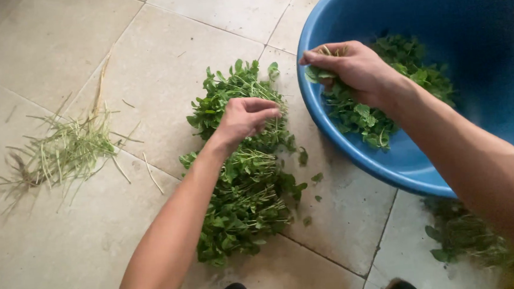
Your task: Picking leaves off herb stems and placing them into a blue basin
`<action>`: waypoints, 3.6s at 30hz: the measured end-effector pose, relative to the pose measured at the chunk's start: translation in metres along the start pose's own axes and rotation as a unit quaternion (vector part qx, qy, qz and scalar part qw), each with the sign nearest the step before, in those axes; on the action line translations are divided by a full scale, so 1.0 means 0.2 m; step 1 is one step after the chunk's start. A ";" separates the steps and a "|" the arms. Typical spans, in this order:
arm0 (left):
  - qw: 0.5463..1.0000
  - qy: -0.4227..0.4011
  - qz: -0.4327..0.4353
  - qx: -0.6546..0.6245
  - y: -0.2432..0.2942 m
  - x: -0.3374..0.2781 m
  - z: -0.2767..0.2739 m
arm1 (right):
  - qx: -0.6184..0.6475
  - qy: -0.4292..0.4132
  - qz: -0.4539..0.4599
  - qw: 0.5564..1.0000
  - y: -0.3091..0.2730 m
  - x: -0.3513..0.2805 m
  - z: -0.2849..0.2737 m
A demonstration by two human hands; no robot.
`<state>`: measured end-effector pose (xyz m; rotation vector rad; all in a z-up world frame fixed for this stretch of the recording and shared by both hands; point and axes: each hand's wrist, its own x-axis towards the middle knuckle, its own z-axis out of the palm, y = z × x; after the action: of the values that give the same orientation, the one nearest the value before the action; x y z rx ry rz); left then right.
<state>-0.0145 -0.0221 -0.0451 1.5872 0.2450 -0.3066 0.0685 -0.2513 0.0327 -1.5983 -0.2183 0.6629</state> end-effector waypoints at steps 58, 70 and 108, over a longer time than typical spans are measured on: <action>0.785 -0.155 0.147 0.581 -0.85 0.47 0.38 | 0.166 0.054 0.033 0.984 0.04 0.03 -0.10; 0.898 -0.116 0.177 0.386 -0.48 0.24 0.26 | 0.110 0.014 0.027 0.994 0.06 0.00 -0.10; 0.934 0.178 0.141 -0.277 -0.06 0.04 0.13 | -0.164 0.020 -0.069 0.984 0.05 -0.01 0.29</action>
<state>-0.0115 -0.0480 -0.0591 1.0843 0.3440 0.2650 0.0331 -0.2054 0.0242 -1.8896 -0.4221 0.5043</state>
